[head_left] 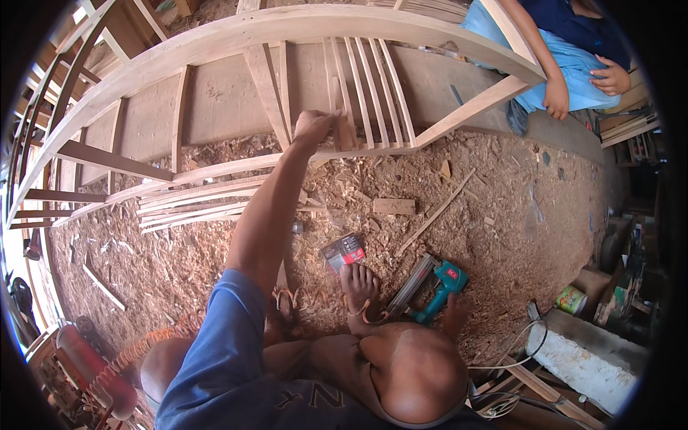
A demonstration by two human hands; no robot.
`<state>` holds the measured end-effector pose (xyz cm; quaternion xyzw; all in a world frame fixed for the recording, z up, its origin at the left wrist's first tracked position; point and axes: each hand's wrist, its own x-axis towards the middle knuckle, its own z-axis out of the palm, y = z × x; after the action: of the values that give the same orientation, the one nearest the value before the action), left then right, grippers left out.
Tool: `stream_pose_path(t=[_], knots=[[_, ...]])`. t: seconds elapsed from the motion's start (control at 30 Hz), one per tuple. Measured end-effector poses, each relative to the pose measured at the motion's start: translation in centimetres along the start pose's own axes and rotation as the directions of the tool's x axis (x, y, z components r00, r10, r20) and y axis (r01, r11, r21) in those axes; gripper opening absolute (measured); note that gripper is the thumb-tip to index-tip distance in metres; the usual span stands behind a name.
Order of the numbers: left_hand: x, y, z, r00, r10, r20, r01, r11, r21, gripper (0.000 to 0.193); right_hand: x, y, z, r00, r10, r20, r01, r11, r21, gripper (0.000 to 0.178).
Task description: The person retrieves a nail gun and staples, then sits on the floor to assemble a wooden frame. They place thin wooden slats into the frame and secure them using the nail gun.
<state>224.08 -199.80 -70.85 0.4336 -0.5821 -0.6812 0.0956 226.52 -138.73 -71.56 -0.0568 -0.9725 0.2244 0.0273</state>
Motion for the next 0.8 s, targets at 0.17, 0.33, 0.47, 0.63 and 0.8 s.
stream_pose_path(t=[0.17,0.33,0.47,0.63,0.8], knots=[[0.2,-0.2,0.2,1.000,0.001,-0.027,0.000,1.000,0.008,0.042,0.7,0.1,-1.4,0.838,0.214,0.503,-0.425,0.834,0.352,0.042],[0.4,-0.5,0.0,0.999,-0.005,-0.035,0.008,0.998,0.066,0.041,-0.1,-0.5,0.1,0.677,0.257,0.690,-0.690,0.546,0.475,0.023],[0.3,-0.5,0.0,1.000,0.012,-0.027,-0.013,1.000,-0.018,0.041,-0.1,-0.6,0.8,0.684,0.230,0.692,-0.688,0.519,0.507,0.018],[-0.2,-0.2,0.0,0.999,0.020,-0.037,-0.021,1.000,-0.017,0.041,0.5,-4.3,-1.0,0.667,0.080,0.740,-0.652,0.543,0.529,0.011],[-0.1,0.0,0.1,0.998,0.021,-0.062,-0.017,0.997,0.076,0.041,1.6,-14.2,-6.5,0.720,-0.070,0.690,-0.369,0.804,0.466,0.015]])
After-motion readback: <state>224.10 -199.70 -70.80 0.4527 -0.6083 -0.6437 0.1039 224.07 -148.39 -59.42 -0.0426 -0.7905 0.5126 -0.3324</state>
